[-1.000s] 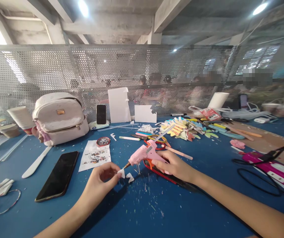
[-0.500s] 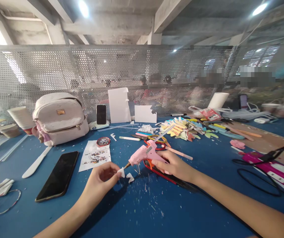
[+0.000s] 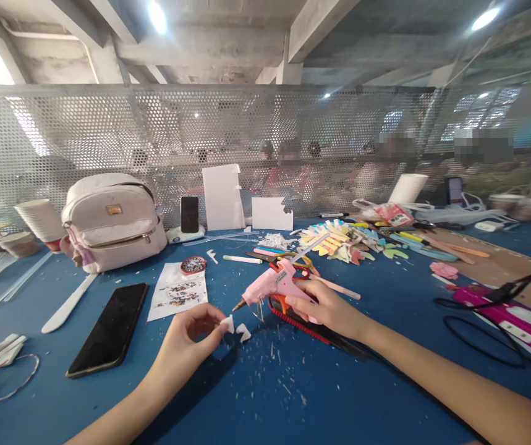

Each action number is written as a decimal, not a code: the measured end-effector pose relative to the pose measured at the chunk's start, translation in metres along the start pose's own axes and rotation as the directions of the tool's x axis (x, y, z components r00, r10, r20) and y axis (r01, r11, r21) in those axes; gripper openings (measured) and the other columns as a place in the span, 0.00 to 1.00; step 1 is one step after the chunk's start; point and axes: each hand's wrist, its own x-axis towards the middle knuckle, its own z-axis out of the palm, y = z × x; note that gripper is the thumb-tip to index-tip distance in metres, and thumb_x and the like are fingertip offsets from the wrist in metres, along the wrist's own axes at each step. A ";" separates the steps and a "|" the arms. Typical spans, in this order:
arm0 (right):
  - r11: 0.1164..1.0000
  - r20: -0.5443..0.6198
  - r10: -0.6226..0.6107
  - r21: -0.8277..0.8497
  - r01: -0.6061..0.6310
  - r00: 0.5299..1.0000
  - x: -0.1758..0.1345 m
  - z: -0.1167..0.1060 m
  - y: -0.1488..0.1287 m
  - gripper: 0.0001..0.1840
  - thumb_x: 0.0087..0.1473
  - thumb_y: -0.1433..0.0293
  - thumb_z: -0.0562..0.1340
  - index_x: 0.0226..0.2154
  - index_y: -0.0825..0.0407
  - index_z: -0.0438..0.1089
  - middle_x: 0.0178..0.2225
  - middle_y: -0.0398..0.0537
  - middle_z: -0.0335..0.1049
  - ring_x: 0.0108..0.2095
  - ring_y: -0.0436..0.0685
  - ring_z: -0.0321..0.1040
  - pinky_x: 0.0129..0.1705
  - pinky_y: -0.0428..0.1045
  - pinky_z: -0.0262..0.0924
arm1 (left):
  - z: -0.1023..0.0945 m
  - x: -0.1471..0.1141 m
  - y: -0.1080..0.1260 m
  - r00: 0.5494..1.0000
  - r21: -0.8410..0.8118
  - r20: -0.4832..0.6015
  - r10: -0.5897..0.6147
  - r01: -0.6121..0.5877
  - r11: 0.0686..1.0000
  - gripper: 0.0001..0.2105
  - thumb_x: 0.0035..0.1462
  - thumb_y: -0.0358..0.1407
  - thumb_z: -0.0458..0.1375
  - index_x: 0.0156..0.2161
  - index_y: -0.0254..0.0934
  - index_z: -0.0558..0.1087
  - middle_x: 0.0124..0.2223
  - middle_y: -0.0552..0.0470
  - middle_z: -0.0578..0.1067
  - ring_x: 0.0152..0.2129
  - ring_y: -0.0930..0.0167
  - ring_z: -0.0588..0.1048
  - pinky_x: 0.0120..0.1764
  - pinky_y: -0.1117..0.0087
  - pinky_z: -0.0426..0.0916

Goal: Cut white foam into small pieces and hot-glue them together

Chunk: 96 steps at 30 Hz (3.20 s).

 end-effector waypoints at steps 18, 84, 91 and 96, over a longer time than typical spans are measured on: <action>0.998 0.006 0.009 -0.062 -0.009 1.000 0.000 0.002 0.000 0.23 0.58 0.51 0.57 0.26 0.53 0.60 0.19 0.37 0.52 0.20 0.48 0.52 0.22 0.45 0.44 | -0.001 -0.003 0.004 1.000 0.096 0.017 0.016 -0.017 0.995 0.11 0.56 0.44 0.61 0.32 0.36 0.74 0.30 0.53 0.75 0.29 0.71 0.72 0.36 0.73 0.66; 0.998 0.005 -0.001 -0.064 0.001 1.000 -0.001 0.002 0.000 0.23 0.59 0.51 0.57 0.28 0.55 0.65 0.20 0.38 0.52 0.20 0.48 0.52 0.22 0.45 0.43 | 0.000 -0.001 0.003 1.000 0.077 0.009 0.004 -0.005 0.997 0.12 0.55 0.44 0.62 0.30 0.36 0.73 0.29 0.53 0.74 0.27 0.72 0.71 0.35 0.73 0.66; 0.995 -0.005 -0.022 -0.095 0.021 1.000 -0.001 0.003 0.000 0.22 0.59 0.52 0.57 0.27 0.55 0.65 0.21 0.39 0.52 0.22 0.49 0.51 0.23 0.45 0.43 | -0.001 -0.001 0.001 1.000 0.088 0.018 0.006 -0.008 0.996 0.13 0.56 0.45 0.61 0.31 0.36 0.72 0.29 0.53 0.74 0.28 0.72 0.71 0.35 0.73 0.65; 0.998 0.011 -0.002 -0.066 0.002 1.000 -0.001 0.002 0.000 0.23 0.59 0.51 0.57 0.28 0.55 0.64 0.20 0.37 0.52 0.20 0.48 0.51 0.23 0.45 0.43 | -0.001 -0.002 0.003 1.000 0.071 0.010 0.008 -0.009 0.997 0.13 0.56 0.44 0.61 0.30 0.36 0.73 0.29 0.53 0.74 0.28 0.72 0.71 0.35 0.74 0.66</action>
